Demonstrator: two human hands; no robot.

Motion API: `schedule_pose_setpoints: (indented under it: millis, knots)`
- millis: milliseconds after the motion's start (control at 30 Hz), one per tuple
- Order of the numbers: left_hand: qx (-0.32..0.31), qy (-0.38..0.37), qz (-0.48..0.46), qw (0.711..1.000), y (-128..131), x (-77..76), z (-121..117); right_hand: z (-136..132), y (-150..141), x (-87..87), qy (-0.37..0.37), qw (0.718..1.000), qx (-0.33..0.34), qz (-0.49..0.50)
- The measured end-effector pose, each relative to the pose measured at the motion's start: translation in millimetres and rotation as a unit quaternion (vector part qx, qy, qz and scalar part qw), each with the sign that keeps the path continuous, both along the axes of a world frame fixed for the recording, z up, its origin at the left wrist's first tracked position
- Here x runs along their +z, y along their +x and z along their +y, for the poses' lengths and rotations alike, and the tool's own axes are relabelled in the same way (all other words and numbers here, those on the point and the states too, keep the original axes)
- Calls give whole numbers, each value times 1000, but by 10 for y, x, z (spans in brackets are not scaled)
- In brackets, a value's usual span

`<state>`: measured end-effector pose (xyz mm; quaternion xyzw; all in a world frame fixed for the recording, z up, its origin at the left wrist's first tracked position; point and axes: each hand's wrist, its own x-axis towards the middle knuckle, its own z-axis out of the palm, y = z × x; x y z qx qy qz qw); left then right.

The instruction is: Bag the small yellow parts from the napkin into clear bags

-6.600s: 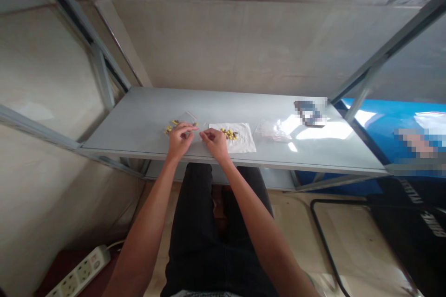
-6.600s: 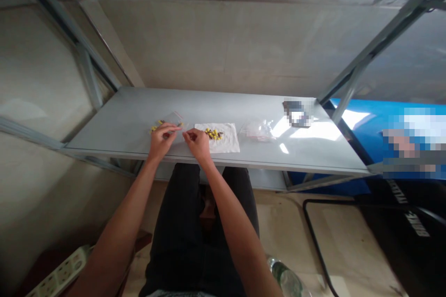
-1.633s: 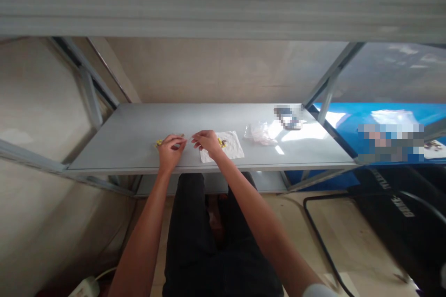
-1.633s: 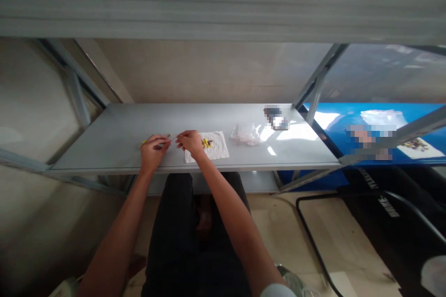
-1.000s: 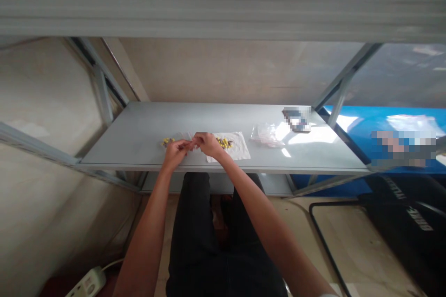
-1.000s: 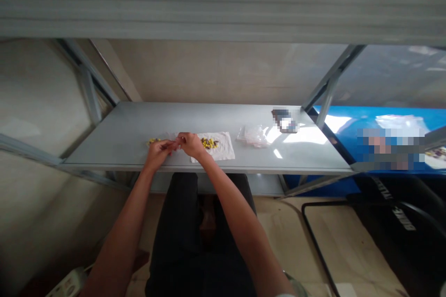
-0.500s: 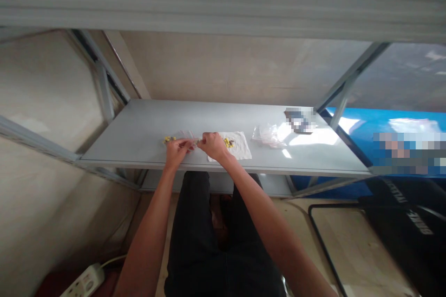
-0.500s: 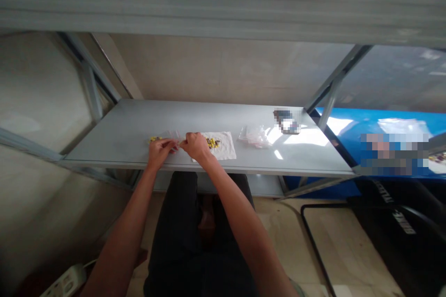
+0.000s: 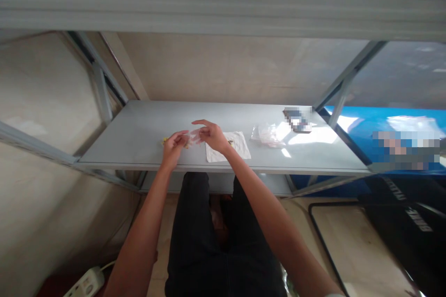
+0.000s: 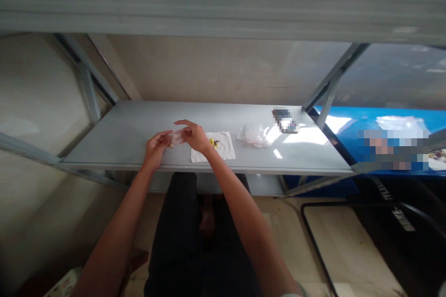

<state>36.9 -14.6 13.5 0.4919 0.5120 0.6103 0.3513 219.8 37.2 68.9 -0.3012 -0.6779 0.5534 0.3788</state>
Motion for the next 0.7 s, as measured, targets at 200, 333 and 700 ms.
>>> schedule_pose_setpoints:
  millis: [200, 333, 700]
  knots:
    - [14, 8, -37, 999, 175, 150, 94, 68, 308, -47, -31, 999, -20, 40]
    - [39, 18, -19, 999, 395, 128, 249, 122, 555, -165, 4, 996, -84, 36]
    - [27, 77, -171, 982, 674, -67, 383, 163, 868, -587, 111, 966, -232, 27]
